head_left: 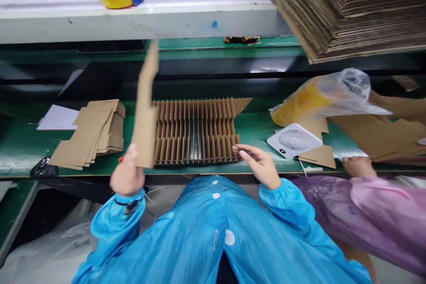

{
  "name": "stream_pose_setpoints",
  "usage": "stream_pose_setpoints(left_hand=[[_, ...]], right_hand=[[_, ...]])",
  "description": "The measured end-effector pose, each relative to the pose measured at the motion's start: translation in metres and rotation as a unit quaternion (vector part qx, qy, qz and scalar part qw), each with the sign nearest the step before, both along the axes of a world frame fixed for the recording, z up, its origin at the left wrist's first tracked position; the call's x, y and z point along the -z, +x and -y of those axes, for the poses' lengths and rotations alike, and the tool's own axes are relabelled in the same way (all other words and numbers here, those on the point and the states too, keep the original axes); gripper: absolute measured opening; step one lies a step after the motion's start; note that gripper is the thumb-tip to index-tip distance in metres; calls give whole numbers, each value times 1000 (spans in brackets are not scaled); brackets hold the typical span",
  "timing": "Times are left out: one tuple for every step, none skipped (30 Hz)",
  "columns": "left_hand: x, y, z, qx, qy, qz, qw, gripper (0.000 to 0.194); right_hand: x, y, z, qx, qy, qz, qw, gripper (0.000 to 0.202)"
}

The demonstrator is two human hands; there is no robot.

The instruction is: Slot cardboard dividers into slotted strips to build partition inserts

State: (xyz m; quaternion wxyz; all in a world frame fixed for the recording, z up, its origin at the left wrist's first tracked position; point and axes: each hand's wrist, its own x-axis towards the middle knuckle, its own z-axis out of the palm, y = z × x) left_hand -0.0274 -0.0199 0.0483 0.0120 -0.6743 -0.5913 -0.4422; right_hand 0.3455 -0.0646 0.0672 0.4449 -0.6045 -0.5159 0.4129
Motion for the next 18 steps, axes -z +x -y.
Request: stream_pose_setpoints(left_hand=[[0, 17, -2, 109, 51, -68, 990, 21], [0, 33, -4, 199, 118, -139, 963, 26], [-1, 50, -8, 262, 178, -192, 929, 30], [-2, 67, -10, 307, 218, -216, 901, 33], [-3, 82, -12, 335, 241, -225, 882, 33], [-3, 97, -13, 355, 256, -226, 870, 32], [-2, 109, -13, 369, 264, -223, 863, 30], [-1, 121, -12, 380, 268, -217, 858, 28], [1, 130, -11, 391, 273, -210, 853, 26], [3, 139, -9, 402, 276, -203, 849, 25], [6, 147, -7, 411, 277, -197, 846, 24], [8, 154, -5, 417, 274, -191, 845, 23], [10, 161, -3, 422, 267, -185, 846, 24], [12, 168, -1, 427, 255, -180, 849, 24], [14, 174, 0, 432, 236, -174, 853, 26], [17, 179, 1, 437, 213, -170, 857, 27], [20, 185, 1, 443, 190, -167, 860, 29], [25, 189, 1, 445, 167, -168, 864, 30]], right_hand=[[-9, -7, 0, -35, -7, -89, 995, 52], [-18, -12, 1, -71, -13, -175, 982, 59], [-25, -17, 2, -104, -18, -249, 963, 67], [-32, -20, 3, -126, -24, -306, 943, 72], [-36, -23, 4, -132, -33, -342, 930, 76], [-39, -24, 6, -119, -45, -361, 924, 77], [-40, -25, 7, -92, -55, -365, 925, 79], [-39, -26, 8, -55, -64, -359, 930, 81], [-36, -26, 9, -15, -67, -343, 937, 84], [-33, -26, 9, 24, -61, -321, 945, 87], [-29, -25, 9, 54, -49, -295, 953, 88], [-26, -23, 9, 76, -33, -268, 960, 87], [-23, -19, 9, 92, -19, -241, 966, 85], [-21, -13, 9, 103, -8, -213, 971, 81], [-21, -5, 10, 111, -1, -184, 977, 78], [-22, 5, 12, 119, 3, -151, 981, 75], [-24, 18, 14, 126, 7, -109, 986, 73], [-28, 32, 17, 134, 12, -58, 989, 71]])
